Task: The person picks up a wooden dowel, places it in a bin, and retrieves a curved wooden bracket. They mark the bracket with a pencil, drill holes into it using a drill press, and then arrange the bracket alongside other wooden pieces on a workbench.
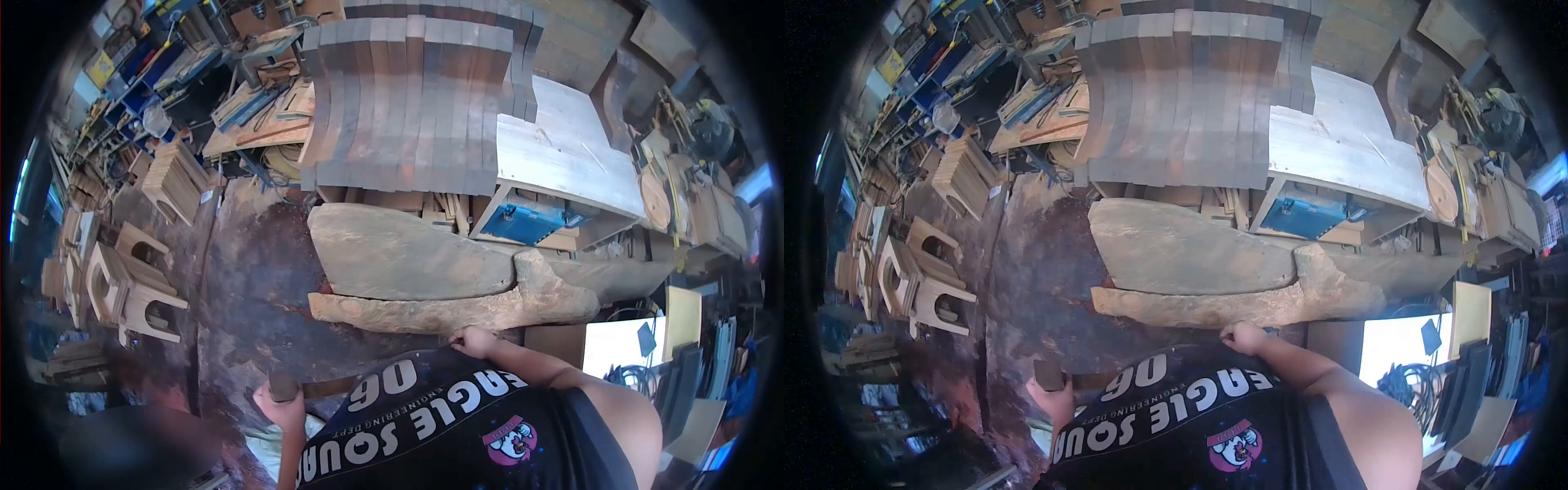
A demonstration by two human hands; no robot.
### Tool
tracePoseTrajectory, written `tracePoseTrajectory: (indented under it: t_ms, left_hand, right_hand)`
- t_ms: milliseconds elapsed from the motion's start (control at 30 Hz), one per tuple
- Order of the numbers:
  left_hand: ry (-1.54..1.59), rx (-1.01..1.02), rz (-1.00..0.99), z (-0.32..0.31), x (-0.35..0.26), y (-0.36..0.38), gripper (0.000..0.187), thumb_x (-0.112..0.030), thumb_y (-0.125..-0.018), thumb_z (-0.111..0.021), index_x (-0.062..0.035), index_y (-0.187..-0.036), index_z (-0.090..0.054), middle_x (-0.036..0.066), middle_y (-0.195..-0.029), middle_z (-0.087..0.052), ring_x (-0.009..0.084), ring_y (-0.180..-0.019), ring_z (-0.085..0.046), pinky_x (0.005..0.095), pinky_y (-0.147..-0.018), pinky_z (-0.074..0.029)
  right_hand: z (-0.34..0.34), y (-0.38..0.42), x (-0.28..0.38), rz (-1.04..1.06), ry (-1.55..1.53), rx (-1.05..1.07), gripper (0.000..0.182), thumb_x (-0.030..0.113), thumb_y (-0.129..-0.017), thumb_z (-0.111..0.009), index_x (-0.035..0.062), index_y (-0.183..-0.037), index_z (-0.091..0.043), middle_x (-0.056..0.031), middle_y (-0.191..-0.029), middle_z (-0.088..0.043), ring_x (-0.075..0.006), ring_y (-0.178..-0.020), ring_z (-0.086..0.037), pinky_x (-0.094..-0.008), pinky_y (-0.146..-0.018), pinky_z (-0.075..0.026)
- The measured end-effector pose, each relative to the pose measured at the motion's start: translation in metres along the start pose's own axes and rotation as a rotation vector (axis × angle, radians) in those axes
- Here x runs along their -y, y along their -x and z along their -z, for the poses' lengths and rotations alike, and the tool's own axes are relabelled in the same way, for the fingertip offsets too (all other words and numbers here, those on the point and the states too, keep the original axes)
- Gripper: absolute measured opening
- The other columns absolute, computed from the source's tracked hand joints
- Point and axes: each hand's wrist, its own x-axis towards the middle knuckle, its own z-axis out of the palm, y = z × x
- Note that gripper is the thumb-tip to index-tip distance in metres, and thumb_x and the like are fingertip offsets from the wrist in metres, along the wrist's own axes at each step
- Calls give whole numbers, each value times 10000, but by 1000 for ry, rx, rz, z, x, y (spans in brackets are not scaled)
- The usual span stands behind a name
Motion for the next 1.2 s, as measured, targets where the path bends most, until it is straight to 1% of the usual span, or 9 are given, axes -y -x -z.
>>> tracePoseTrajectory:
  t_ms: [133, 333, 433, 633, 667, 833, 933, 1067, 1200]
  left_hand:
    - [166, -7, -45, -14, 9, -10, 611, -128, -628, -950, -61, -1177, -691, 138, -1157, -557, 331, -1023, -617, 439, -911, -524]
    - [324, 212, -666, -51, -175, -116, 712, -161, -683, -953, -63, -1297, -606, 83, -1201, -595, 227, -1079, -630, 375, -978, -540]
    - [778, 367, -588, -79, -276, -149, 515, -134, -769, -899, -70, -1248, -722, 67, -1227, -631, 200, -1089, -647, 333, -1007, -525]
    - [771, 336, -1158, -143, -469, -183, 590, -169, -795, -880, -35, -1341, -698, 125, -1261, -701, 280, -1171, -674, 387, -1077, -511]
    - [1077, 565, -807, -161, -493, -162, 807, -268, -748, -940, -10, -1441, -617, 152, -1384, -661, 326, -1277, -637, 423, -1134, -483]
    - [347, 604, -941, -225, -535, -158, 1012, -474, -716, -960, -63, -1535, -531, 145, -1617, -484, 396, -1531, -394, 554, -1270, -311]
    - [-88, 715, -959, -292, -522, -150, 1071, -598, -719, -908, -94, -1570, -497, 159, -1676, -404, 407, -1581, -301, 592, -1298, -217]
    - [-194, 698, -1150, -363, -516, -146, 1226, -644, -681, -891, -84, -1638, -369, 151, -1697, -363, 402, -1592, -274, 625, -1290, -211]
    - [-223, 597, -1224, -402, -501, -145, 1199, -658, -691, -870, -87, -1627, -385, 124, -1674, -404, 367, -1561, -348, 617, -1265, -266]
  right_hand:
    - [54, -13, 111, -25, 33, 38, 363, 314, -926, -740, 121, -1234, -747, -166, -1125, -783, -350, -1004, -755, -443, -936, -596]
    - [135, -37, 217, 421, 94, -50, 901, 429, -853, -822, 106, -1597, -429, -256, -1475, -591, -443, -1301, -613, -499, -1106, -498]
    - [145, -48, 205, 520, -118, -216, 1000, 362, -876, -836, 152, -1686, -289, -271, -1419, -618, -385, -1272, -656, -464, -1095, -520]
    - [209, -24, 121, 445, -465, -569, 764, 169, -1041, -673, 56, -1682, -273, -246, -1651, -429, -300, -1503, -455, -383, -1222, -374]
    - [224, -17, 112, 383, -514, -647, 742, 161, -1049, -654, 57, -1681, -278, -240, -1669, -403, -316, -1529, -424, -393, -1243, -352]
    - [328, -4, 71, -14, -440, -1001, 603, 196, -1096, -570, -17, -1623, -368, -238, -1569, -539, -289, -1483, -492, -381, -1214, -383]
    - [384, -57, 9, 77, -365, -1111, 638, 292, -1105, -530, 17, -1646, -333, -269, -1539, -555, -380, -1464, -517, -395, -1201, -407]
    - [426, -141, -33, 68, -421, -1160, 645, 315, -1085, -556, -20, -1607, -380, -321, -1467, -587, -435, -1382, -575, -437, -1153, -447]
    - [434, -187, -31, -290, -373, -1057, 591, 357, -1095, -500, 5, -1567, -445, -330, -1429, -605, -462, -1332, -598, -468, -1138, -458]
